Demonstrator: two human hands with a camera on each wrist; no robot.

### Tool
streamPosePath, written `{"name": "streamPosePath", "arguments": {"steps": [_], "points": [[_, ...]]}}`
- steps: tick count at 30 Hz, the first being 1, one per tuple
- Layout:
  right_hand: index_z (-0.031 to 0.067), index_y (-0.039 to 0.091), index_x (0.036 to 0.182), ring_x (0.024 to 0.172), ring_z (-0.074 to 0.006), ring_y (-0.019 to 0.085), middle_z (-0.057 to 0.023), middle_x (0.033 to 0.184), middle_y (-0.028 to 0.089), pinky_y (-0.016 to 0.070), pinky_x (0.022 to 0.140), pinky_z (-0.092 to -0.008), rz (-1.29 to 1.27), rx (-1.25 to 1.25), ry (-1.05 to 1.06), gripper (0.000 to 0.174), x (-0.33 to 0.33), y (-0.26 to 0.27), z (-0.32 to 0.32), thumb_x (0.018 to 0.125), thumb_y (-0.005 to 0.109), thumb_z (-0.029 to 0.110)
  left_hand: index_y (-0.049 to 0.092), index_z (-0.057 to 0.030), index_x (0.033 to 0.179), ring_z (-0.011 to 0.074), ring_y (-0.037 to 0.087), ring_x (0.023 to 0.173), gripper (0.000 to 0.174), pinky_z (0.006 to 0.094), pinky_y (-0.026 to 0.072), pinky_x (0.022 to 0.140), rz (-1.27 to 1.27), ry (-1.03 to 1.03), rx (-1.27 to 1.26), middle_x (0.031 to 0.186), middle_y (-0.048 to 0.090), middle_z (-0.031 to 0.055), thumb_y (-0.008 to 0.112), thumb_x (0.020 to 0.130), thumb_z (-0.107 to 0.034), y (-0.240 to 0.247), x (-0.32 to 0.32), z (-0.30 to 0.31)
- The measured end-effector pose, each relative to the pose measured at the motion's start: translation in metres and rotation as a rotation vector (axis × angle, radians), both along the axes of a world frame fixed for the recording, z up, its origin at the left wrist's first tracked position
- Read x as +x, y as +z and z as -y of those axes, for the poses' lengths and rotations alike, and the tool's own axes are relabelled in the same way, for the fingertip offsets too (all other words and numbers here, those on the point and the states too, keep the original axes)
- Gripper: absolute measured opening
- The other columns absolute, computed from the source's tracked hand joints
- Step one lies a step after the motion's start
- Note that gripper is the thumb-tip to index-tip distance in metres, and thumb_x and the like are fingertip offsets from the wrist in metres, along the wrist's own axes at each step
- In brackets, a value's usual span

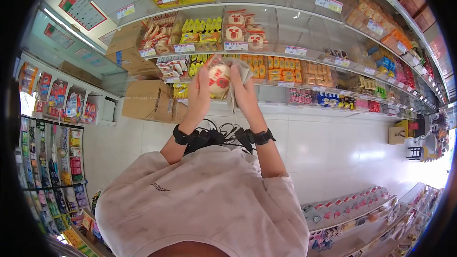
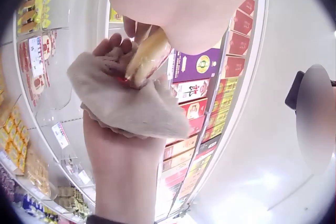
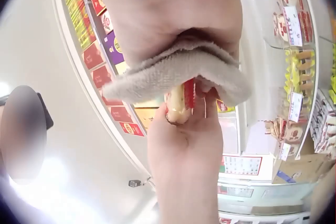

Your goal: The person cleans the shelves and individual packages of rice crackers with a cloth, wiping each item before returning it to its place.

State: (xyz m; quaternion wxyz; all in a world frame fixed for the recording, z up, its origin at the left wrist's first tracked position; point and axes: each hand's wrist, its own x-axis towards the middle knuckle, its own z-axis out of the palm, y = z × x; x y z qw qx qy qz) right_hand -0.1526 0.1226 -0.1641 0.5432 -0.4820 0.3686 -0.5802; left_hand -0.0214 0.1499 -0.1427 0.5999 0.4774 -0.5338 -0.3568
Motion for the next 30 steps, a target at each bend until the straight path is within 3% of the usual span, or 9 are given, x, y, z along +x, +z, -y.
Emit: {"name": "streamPosePath", "arguments": {"steps": [4,10,15,19,21,24,25,28,30], "points": [[0.0006,0.063,0.11,0.079,-0.0053,0.06,-0.0018,0.089,0.068,0.0481,0.065,-0.024,-0.114,-0.101,0.119,0.028,-0.005,0.004,-0.007,0.097,0.067,0.025,0.062,0.0015,0.118,0.0059,0.056,0.088,0.046,0.0226,0.0462,0.078,-0.137,-0.063,0.126,0.099,0.065,0.0016,0.041,0.108,-0.038,0.01,0.016,0.005],[0.0001,0.069,0.089,0.07,-0.0056,0.06,0.0001,0.077,0.067,0.0484,0.06,-0.0249,-0.198,0.14,0.237,0.024,-0.016,0.023,-0.011,0.091,0.074,0.024,0.062,0.0014,0.113,0.004,0.048,0.079,0.045,0.0221,0.043,0.071,-0.234,-0.098,0.204,0.088,0.057,-0.0024,0.042,0.108,-0.039,0.021,0.015,0.004],[0.0,0.069,0.09,0.07,-0.0061,0.059,-0.0003,0.079,0.067,0.0483,0.06,-0.0261,-0.196,-0.009,-0.045,0.024,-0.016,0.001,-0.003,0.091,0.074,0.023,0.063,0.0024,0.116,0.0036,0.05,0.081,0.043,0.022,0.0437,0.073,-0.013,-0.171,0.188,0.091,0.06,-0.0014,0.044,0.108,-0.036,0.004,0.033,0.011],[0.0,0.068,0.087,0.07,-0.0059,0.057,0.0006,0.079,0.065,0.0472,0.06,-0.0257,-0.093,-0.044,-0.217,0.023,-0.008,-0.001,0.002,0.094,0.072,0.022,0.063,0.0025,0.119,0.0032,0.046,0.075,0.042,0.021,0.0403,0.067,-0.151,-0.257,0.155,0.086,0.057,-0.0033,0.045,0.108,-0.034,0.009,0.027,0.018],[0.0024,0.066,0.088,0.074,-0.0043,0.054,0.0019,0.083,0.063,0.0448,0.064,-0.0243,-0.069,-0.045,-0.234,0.021,-0.005,-0.002,0.008,0.096,0.068,0.022,0.063,0.0025,0.121,0.003,0.043,0.072,0.042,0.0205,0.0371,0.062,-0.249,-0.337,0.25,0.082,0.053,-0.005,0.047,0.107,-0.033,0.024,0.036,0.019],[0.004,0.065,0.094,0.081,-0.0049,0.055,0.0013,0.089,0.063,0.0454,0.068,-0.024,0.047,0.013,-0.27,0.023,0.018,-0.004,0.015,0.1,0.063,0.026,0.059,0.0056,0.127,0.0038,0.052,0.083,0.044,0.019,0.0434,0.073,0.027,-0.269,0.152,0.092,0.06,-0.0027,0.049,0.107,-0.032,0.008,0.058,0.035],[0.0042,0.065,0.097,0.083,-0.0055,0.057,0.0007,0.091,0.064,0.0463,0.069,-0.0241,0.09,0.039,-0.282,0.024,0.028,-0.003,0.018,0.1,0.062,0.028,0.063,0.0048,0.118,0.0033,0.049,0.079,0.039,0.02,0.0415,0.069,0.021,-0.196,0.146,0.087,0.058,-0.0031,0.051,0.106,-0.03,0.009,0.062,0.036],[0.0047,0.064,0.101,0.068,-0.0047,0.058,0.0023,0.079,0.062,0.0465,0.058,-0.0233,0.295,0.201,-0.263,0.023,0.059,-0.003,0.027,0.101,0.061,0.028,0.064,0.0043,0.11,0.003,0.044,0.076,0.038,0.0208,0.0386,0.065,-0.034,-0.075,0.134,0.084,0.055,-0.0042,0.051,0.106,-0.031,0.008,0.083,0.053],[0.005,0.063,0.104,0.069,-0.0053,0.059,-0.0006,0.084,0.065,0.0464,0.057,-0.0223,0.123,0.192,-0.07,0.025,0.066,-0.022,0.032,0.1,0.063,0.029,0.063,0.0045,0.107,0.0032,0.042,0.076,0.039,0.021,0.0373,0.066,-0.144,-0.053,0.111,0.084,0.055,-0.0044,0.051,0.106,-0.032,0.006,0.089,0.061]]}}
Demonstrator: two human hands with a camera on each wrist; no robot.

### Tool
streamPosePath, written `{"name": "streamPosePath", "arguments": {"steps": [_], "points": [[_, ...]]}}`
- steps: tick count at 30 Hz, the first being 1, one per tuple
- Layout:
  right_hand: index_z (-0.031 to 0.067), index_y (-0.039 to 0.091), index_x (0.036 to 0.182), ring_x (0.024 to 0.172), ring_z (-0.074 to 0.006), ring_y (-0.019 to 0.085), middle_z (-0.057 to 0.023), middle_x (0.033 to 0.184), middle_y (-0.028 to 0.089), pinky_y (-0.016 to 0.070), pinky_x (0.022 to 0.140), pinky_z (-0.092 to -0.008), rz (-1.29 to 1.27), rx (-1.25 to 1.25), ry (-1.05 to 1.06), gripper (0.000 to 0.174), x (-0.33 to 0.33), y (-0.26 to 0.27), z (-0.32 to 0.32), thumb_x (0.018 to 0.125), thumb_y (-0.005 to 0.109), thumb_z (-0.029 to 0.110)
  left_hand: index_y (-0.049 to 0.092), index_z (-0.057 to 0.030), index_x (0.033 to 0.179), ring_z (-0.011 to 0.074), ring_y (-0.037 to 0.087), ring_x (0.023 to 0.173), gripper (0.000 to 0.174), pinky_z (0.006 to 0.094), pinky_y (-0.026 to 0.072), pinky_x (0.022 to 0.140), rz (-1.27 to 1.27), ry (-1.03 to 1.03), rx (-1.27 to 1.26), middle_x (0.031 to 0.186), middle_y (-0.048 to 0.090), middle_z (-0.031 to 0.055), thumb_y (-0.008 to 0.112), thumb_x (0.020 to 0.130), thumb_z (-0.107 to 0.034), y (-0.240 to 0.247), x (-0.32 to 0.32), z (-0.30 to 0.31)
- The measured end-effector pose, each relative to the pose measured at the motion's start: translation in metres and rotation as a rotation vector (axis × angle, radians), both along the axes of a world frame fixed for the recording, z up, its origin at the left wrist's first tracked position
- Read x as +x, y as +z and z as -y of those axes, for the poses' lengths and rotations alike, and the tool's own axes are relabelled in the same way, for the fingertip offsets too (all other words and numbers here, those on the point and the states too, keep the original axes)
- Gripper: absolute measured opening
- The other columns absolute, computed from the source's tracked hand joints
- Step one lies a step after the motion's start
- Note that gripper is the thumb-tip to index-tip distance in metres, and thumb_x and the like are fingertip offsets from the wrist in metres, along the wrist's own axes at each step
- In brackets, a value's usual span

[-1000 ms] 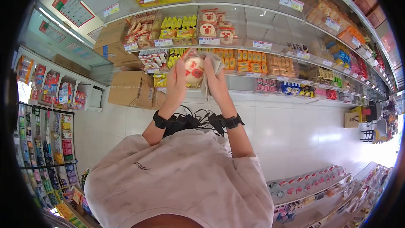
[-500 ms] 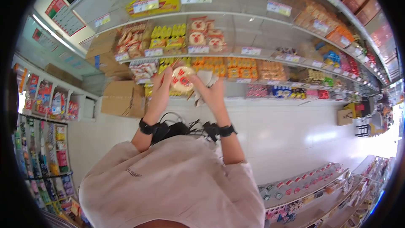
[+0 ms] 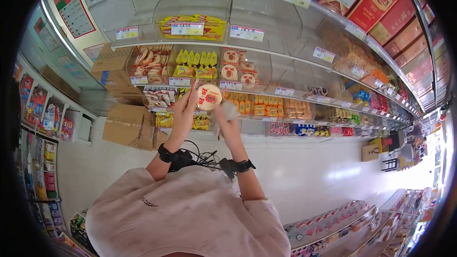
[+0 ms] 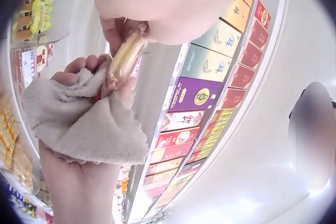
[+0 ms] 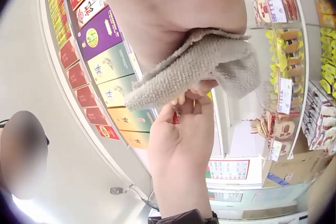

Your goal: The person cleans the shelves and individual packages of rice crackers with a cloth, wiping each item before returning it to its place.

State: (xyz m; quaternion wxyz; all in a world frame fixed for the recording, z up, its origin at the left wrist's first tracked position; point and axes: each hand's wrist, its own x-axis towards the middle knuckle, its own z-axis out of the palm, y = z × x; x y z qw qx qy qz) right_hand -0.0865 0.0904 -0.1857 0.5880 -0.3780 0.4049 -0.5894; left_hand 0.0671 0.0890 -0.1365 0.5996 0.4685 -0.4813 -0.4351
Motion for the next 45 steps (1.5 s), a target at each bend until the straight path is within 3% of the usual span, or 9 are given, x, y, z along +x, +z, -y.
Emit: {"name": "streamPosePath", "arguments": {"steps": [5,9,14,18,22,25,34,38,45], "points": [[0.0039,0.064,0.101,0.073,-0.0083,0.063,-0.0024,0.083,0.067,0.0505,0.063,-0.0251,-0.318,-0.108,0.143,0.027,0.03,0.009,0.007,0.1,0.062,0.03,0.062,0.0031,0.114,0.0025,0.042,0.07,0.034,0.0218,0.0351,0.059,-0.062,-0.09,0.003,0.079,0.053,-0.0047,0.052,0.105,-0.028,-0.012,0.038,0.019],[0.0042,0.063,0.1,0.07,-0.0081,0.063,-0.0021,0.08,0.067,0.0502,0.061,-0.0245,-0.396,-0.071,0.262,0.026,0.03,0.014,0.017,0.098,0.064,0.03,0.055,0.0035,0.131,0.0062,0.056,0.092,0.041,0.023,0.0461,0.081,-0.125,-0.25,-0.005,0.105,0.065,0.0037,0.059,0.102,-0.025,0.003,0.06,0.018],[0.0034,0.066,0.098,0.065,-0.007,0.062,-0.0025,0.08,0.068,0.0484,0.056,-0.0238,-0.277,-0.082,-0.024,0.024,0.04,0.024,0.045,0.098,0.066,0.027,0.046,0.0028,0.144,0.01,0.057,0.112,0.053,0.0263,0.0464,0.097,-0.1,-0.285,-0.096,0.126,0.062,0.0086,0.065,0.098,-0.018,-0.01,0.087,0.03],[0.0015,0.065,0.105,0.071,-0.0077,0.062,-0.0033,0.086,0.069,0.0497,0.061,-0.025,-0.215,-0.139,-0.315,0.027,0.063,0.026,0.072,0.098,0.065,0.028,0.047,0.0029,0.143,0.0097,0.06,0.106,0.055,0.0244,0.0495,0.091,0.109,-0.392,-0.024,0.124,0.064,0.007,0.067,0.096,-0.016,-0.018,0.111,0.04],[-0.0011,0.063,0.111,0.082,-0.0081,0.062,-0.0054,0.096,0.068,0.0508,0.07,-0.0254,-0.711,-0.291,0.228,0.03,0.075,0.032,0.063,0.095,0.069,0.023,0.051,0.0017,0.141,0.0082,0.062,0.098,0.051,0.023,0.051,0.083,0.169,-0.432,0.089,0.116,0.067,0.005,0.069,0.095,-0.013,-0.016,0.12,0.047],[0.0003,0.063,0.111,0.07,-0.006,0.061,-0.0039,0.093,0.068,0.0498,0.059,-0.0226,-0.613,-0.405,0.215,0.029,0.085,0.035,0.061,0.091,0.074,0.019,0.054,0.001,0.138,0.0085,0.063,0.096,0.049,0.0227,0.0514,0.082,0.035,-0.412,0.056,0.115,0.068,0.006,0.07,0.093,-0.011,-0.033,0.123,0.059],[0.0008,0.064,0.098,0.059,-0.0042,0.059,0.001,0.077,0.064,0.0473,0.05,-0.0227,-0.389,0.055,0.25,0.02,0.04,0.019,0.072,0.092,0.073,0.018,0.05,0.0004,0.133,0.0121,0.065,0.1,0.044,0.0242,0.0531,0.082,-0.215,-0.309,0.212,0.109,0.069,0.011,0.068,0.094,-0.006,-0.042,0.08,0.077],[0.0037,0.065,0.098,0.072,-0.0055,0.062,0.001,0.081,0.063,0.0504,0.06,-0.0231,-0.462,-0.13,0.1,0.022,0.008,-0.013,0.082,0.097,0.067,0.025,0.051,0.0001,0.128,0.0116,0.066,0.095,0.039,0.0236,0.0525,0.08,-0.247,-0.282,0.227,0.105,0.069,0.0111,0.069,0.094,-0.008,-0.051,0.042,0.086],[0.0055,0.066,0.113,0.078,-0.0072,0.062,0.0013,0.094,0.066,0.0503,0.063,-0.0287,-0.025,0.346,0.084,0.035,-0.073,-0.013,0.105,0.103,0.056,0.038,0.055,-0.0017,0.117,0.0089,0.065,0.089,0.029,0.0218,0.0499,0.076,-0.01,-0.441,0.236,0.098,0.07,0.0088,0.07,0.094,-0.012,-0.046,-0.025,0.111]]}}
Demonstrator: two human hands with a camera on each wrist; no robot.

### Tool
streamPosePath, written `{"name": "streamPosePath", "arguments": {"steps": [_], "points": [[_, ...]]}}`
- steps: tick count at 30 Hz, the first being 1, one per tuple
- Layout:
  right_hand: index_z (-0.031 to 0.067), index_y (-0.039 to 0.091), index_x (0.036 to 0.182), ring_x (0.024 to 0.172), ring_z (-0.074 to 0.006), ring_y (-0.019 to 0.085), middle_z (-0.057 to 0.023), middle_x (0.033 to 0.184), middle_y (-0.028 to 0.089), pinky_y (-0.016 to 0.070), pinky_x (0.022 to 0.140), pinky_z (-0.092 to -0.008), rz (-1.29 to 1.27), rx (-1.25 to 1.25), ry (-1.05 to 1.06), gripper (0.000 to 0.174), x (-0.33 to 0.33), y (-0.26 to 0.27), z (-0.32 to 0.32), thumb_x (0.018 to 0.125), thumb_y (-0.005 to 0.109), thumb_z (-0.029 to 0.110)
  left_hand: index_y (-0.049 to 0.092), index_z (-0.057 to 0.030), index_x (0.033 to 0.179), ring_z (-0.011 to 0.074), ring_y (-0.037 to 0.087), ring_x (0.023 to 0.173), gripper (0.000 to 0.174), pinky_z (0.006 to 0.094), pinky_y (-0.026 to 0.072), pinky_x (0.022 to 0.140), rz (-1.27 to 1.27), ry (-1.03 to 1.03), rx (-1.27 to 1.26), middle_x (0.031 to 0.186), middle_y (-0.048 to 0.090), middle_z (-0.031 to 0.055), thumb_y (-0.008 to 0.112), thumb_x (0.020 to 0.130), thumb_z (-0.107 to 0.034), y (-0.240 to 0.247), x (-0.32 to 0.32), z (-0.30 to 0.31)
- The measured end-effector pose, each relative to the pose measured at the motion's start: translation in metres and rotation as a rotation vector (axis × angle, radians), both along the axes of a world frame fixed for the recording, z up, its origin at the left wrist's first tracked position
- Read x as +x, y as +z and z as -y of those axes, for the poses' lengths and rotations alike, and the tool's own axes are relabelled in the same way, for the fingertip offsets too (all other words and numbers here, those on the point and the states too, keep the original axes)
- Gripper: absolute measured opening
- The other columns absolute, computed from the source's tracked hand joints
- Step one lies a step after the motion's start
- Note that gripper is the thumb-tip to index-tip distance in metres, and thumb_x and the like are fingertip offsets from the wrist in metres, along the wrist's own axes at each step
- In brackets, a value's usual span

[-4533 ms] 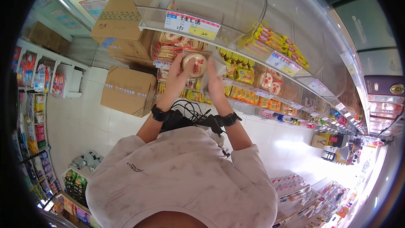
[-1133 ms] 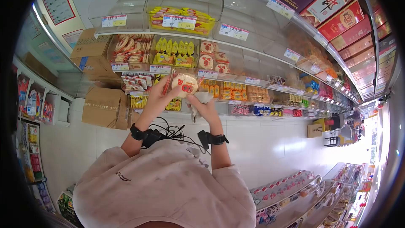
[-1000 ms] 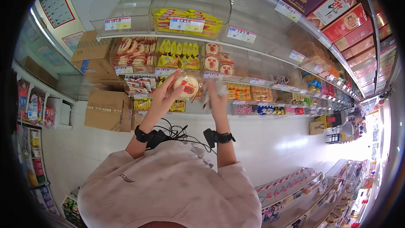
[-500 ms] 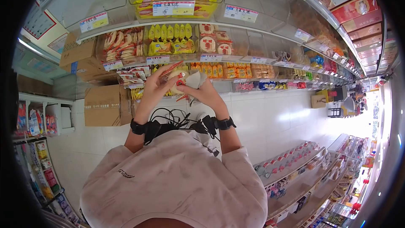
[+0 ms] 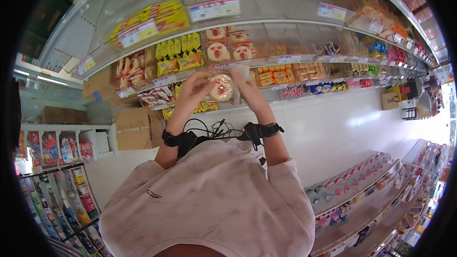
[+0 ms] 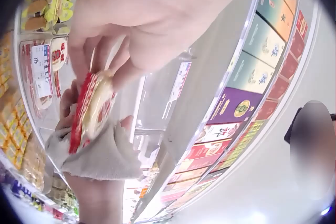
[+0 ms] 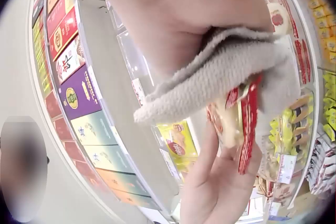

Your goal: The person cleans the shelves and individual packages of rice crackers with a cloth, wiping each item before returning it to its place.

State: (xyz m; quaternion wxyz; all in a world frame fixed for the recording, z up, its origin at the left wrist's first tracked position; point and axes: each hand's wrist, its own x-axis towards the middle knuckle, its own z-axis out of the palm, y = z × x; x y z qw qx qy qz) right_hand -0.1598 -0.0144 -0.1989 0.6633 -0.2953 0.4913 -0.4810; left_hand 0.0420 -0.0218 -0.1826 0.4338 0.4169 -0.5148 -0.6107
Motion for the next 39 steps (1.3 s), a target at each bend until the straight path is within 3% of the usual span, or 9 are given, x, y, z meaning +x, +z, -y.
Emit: {"name": "streamPosePath", "arguments": {"steps": [6,9,12,18,22,27,33,35,39], "points": [[-0.0011,0.065,0.114,0.083,-0.0333,0.069,-0.0164,0.098,0.071,0.0544,0.069,-0.037,-0.823,-0.708,-0.111,0.034,-0.036,-0.043,0.035,0.089,0.073,0.021,0.055,-0.0009,0.118,0.0083,0.064,0.088,0.029,0.0226,0.0496,0.075,0.2,-0.021,-0.065,0.097,0.07,0.008,0.068,0.095,-0.012,-0.027,-0.06,0.029],[-0.0029,0.064,0.114,0.091,-0.0428,0.065,-0.0236,0.097,0.068,0.0534,0.077,-0.0421,-0.776,-0.707,-0.264,0.037,-0.047,-0.037,0.052,0.085,0.074,0.019,0.054,0.0004,0.123,0.0088,0.063,0.093,0.032,0.0241,0.0499,0.078,0.21,0.054,-0.151,0.102,0.068,0.0081,0.067,0.096,-0.012,-0.038,-0.079,0.056],[-0.0032,0.063,0.116,0.095,-0.042,0.065,-0.0234,0.097,0.069,0.0526,0.082,-0.0445,-0.827,-0.725,-0.203,0.041,-0.059,-0.027,0.076,0.084,0.075,0.02,0.053,0.0028,0.127,0.0102,0.063,0.093,0.035,0.0262,0.0513,0.081,0.28,0.18,-0.259,0.103,0.067,0.0066,0.065,0.097,-0.013,-0.044,-0.089,0.079],[-0.0034,0.061,0.118,0.099,-0.0449,0.064,-0.0269,0.102,0.068,0.0527,0.085,-0.0476,-0.902,-0.663,-0.099,0.046,-0.06,-0.039,0.119,0.082,0.076,0.022,0.052,0.0012,0.131,0.0327,0.063,0.105,0.042,0.0388,0.0515,0.087,0.621,0.456,-0.658,0.118,0.062,0.0218,0.064,0.092,-0.004,-0.062,-0.11,0.11],[-0.0027,0.062,0.116,0.1,-0.0463,0.063,-0.0278,0.102,0.068,0.0524,0.085,-0.0496,-0.915,-0.541,-0.008,0.044,-0.058,-0.063,0.159,0.082,0.075,0.022,0.046,0.0007,0.139,0.0442,0.045,0.131,0.051,0.0459,0.0434,0.104,0.733,0.241,-0.66,0.142,0.046,0.0269,0.058,0.09,0.001,-0.079,-0.125,0.104],[-0.0005,0.058,0.12,0.105,-0.0474,0.061,-0.0293,0.11,0.064,0.0516,0.087,-0.0502,-1.039,-0.433,0.205,0.044,-0.07,-0.114,0.186,0.084,0.071,0.022,0.047,0.0044,0.138,0.0409,0.043,0.134,0.047,0.0487,0.0404,0.107,1.193,0.035,-0.642,0.144,0.045,0.0267,0.048,0.098,-0.021,-0.111,-0.127,0.107],[-0.0059,0.039,0.127,0.111,-0.0462,0.051,-0.026,0.122,0.045,0.0459,0.091,-0.0501,-0.982,-0.663,-0.181,0.062,-0.059,-0.07,0.156,0.079,0.075,0.009,0.052,0.0039,0.135,0.0397,0.048,0.13,0.048,0.0496,0.0406,0.105,1.239,0.085,-0.585,0.141,0.051,0.0237,0.045,0.098,-0.027,-0.117,-0.126,0.105],[-0.0033,0.048,0.123,0.111,-0.0427,0.05,-0.0217,0.122,0.048,0.0446,0.092,-0.0498,-0.952,-0.676,-0.155,0.054,-0.053,-0.055,0.146,0.078,0.075,0.009,0.055,0.0024,0.132,0.0405,0.052,0.125,0.041,0.048,0.0438,0.102,1.257,0.081,-0.604,0.14,0.052,0.0231,0.048,0.097,-0.019,-0.119,-0.125,0.099],[-0.0017,0.061,0.113,0.115,-0.0401,0.053,-0.0189,0.124,0.054,0.048,0.092,-0.0485,-1.221,-0.764,0.007,0.04,-0.061,-0.077,0.151,0.08,0.074,0.016,0.062,0.0002,0.121,0.0348,0.062,0.11,0.029,0.0391,0.051,0.09,0.714,0.213,-0.563,0.127,0.061,0.0194,0.055,0.093,-0.004,-0.071,-0.116,0.088]]}}
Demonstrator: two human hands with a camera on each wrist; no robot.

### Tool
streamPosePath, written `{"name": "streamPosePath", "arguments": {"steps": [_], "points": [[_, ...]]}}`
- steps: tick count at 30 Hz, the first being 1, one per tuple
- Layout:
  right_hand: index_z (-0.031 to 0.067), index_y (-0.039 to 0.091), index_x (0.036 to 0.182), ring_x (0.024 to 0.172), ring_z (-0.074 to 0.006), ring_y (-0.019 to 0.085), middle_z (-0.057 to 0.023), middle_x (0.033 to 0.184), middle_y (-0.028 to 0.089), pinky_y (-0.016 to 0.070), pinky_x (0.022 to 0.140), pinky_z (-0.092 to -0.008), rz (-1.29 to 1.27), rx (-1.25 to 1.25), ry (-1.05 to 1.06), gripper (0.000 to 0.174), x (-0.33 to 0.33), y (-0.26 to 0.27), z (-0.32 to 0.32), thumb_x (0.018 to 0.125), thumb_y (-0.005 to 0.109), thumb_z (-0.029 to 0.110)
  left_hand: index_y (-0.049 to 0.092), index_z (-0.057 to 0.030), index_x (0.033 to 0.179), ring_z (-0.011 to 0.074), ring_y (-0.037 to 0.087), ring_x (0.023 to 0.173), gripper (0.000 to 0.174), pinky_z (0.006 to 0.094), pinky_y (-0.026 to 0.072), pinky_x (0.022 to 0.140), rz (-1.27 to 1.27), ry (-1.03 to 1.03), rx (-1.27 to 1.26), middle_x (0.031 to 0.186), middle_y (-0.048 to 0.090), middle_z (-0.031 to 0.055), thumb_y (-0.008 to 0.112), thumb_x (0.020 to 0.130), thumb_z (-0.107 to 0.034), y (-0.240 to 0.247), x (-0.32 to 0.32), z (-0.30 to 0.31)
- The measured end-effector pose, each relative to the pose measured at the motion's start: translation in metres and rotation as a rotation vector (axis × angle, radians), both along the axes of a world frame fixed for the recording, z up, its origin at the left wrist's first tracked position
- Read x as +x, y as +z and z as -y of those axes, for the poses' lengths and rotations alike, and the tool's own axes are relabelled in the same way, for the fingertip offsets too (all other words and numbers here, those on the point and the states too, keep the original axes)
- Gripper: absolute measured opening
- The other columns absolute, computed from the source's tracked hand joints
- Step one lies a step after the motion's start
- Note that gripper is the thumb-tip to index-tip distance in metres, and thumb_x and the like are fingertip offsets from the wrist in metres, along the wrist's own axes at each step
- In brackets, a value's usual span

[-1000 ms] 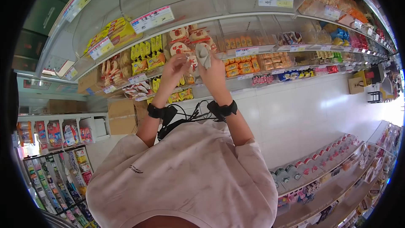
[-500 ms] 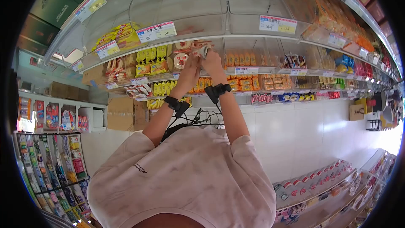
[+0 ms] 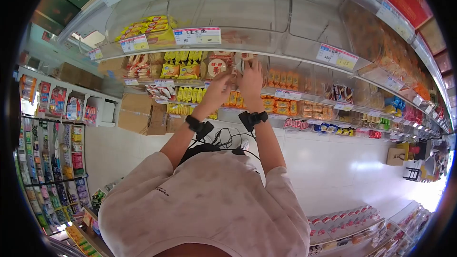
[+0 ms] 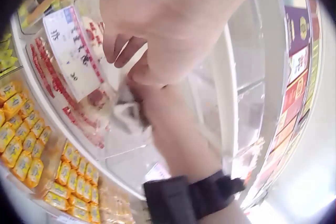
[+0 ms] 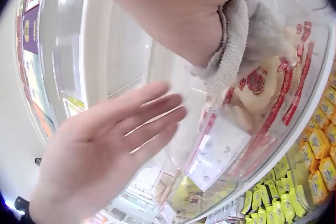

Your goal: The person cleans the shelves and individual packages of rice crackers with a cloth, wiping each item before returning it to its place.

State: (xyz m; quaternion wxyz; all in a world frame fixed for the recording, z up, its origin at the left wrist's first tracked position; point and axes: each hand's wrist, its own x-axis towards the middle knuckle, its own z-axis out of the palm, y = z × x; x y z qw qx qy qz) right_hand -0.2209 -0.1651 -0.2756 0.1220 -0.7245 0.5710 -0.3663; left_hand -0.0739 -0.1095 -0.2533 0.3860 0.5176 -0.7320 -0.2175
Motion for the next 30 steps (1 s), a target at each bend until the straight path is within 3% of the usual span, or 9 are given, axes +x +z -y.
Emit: {"name": "streamPosePath", "arguments": {"steps": [2,3,8,11,15,17,21,27,30], "points": [[-0.0011,0.066,0.109,0.114,-0.0392,0.056,-0.0188,0.124,0.057,0.0504,0.091,-0.0481,-0.106,0.111,-0.004,0.036,-0.001,-0.009,0.004,0.081,0.072,0.022,0.064,0.0004,0.116,0.0292,0.066,0.103,0.025,0.034,0.0529,0.084,-0.159,0.028,0.158,0.119,0.066,0.0173,0.058,0.092,0.0,0.028,0.026,-0.015],[-0.0007,0.067,0.107,0.113,-0.039,0.058,-0.019,0.124,0.059,0.0516,0.09,-0.0482,-0.118,0.195,-0.007,0.036,0.0,-0.006,0.004,0.082,0.071,0.025,0.066,-0.0008,0.114,0.0194,0.067,0.099,0.021,0.0304,0.0522,0.081,-0.258,0.08,0.091,0.108,0.07,0.0102,0.058,0.096,-0.007,0.032,0.041,-0.022],[-0.0021,0.068,0.106,0.098,-0.042,0.065,-0.0245,0.115,0.065,0.053,0.083,-0.0482,-0.056,0.3,0.032,0.036,-0.006,-0.017,0.015,0.088,0.066,0.03,0.067,-0.0031,0.111,0.0146,0.068,0.091,0.02,0.028,0.0535,0.078,-0.626,0.262,0.083,0.099,0.071,0.0063,0.054,0.1,-0.014,0.04,0.151,-0.034],[-0.0024,0.068,0.107,0.09,-0.0343,0.069,-0.0197,0.102,0.07,0.0529,0.079,-0.0431,0.243,-0.253,0.076,0.039,0.014,-0.001,0.006,0.092,0.063,0.033,0.067,-0.0008,0.107,0.0152,0.067,0.082,0.018,0.0279,0.0556,0.073,-0.902,0.392,-0.002,0.092,0.071,0.0093,0.053,0.097,-0.007,0.028,0.222,-0.03],[0.0002,0.068,0.11,0.074,-0.0155,0.057,-0.0042,0.085,0.063,0.0455,0.067,-0.0316,0.727,0.309,0.148,0.047,0.105,0.05,-0.033,0.097,0.061,0.044,0.066,0.0006,0.106,0.0149,0.065,0.082,0.017,0.0284,0.054,0.075,-1.031,0.583,-0.042,0.095,0.068,0.0078,0.055,0.094,-0.004,-0.014,0.306,-0.016],[0.0033,0.071,0.098,0.065,-0.0079,0.053,-0.0005,0.072,0.057,0.0415,0.057,-0.029,0.732,0.505,0.175,0.051,0.163,0.073,-0.048,0.098,0.057,0.052,0.066,0.0004,0.108,0.0151,0.065,0.088,0.018,0.0287,0.0543,0.079,-0.925,0.662,-0.058,0.099,0.068,0.0086,0.054,0.096,-0.007,-0.034,0.338,-0.005],[0.0031,0.063,0.079,0.055,-0.0082,0.044,0.0009,0.061,0.049,0.0343,0.051,-0.0264,0.65,0.747,0.463,0.057,0.277,0.084,-0.047,0.098,0.055,0.056,0.064,0.0018,0.115,0.0166,0.065,0.093,0.023,0.0287,0.054,0.081,-0.911,0.724,-0.067,0.113,0.066,0.0107,0.054,0.097,-0.009,-0.038,0.379,0.004],[-0.0052,0.061,0.096,0.078,-0.0146,0.053,-0.0059,0.082,0.058,0.0445,0.07,-0.0306,0.587,0.61,0.337,0.066,0.405,0.054,-0.004,0.094,0.059,0.061,0.058,0.0049,0.129,0.021,0.062,0.104,0.043,0.0325,0.0509,0.088,-0.316,0.626,-0.123,0.124,0.062,0.0147,0.061,0.092,-0.016,-0.04,0.421,0.013],[-0.008,0.062,0.087,0.07,-0.019,0.057,-0.0103,0.072,0.061,0.0469,0.066,-0.0349,0.708,0.516,0.313,0.066,0.444,0.016,0.013,0.098,0.053,0.056,0.055,0.0057,0.132,0.0223,0.061,0.108,0.049,0.0334,0.0486,0.092,-0.28,0.641,-0.15,0.123,0.062,0.0165,0.063,0.09,-0.019,-0.073,0.433,0.028]]}}
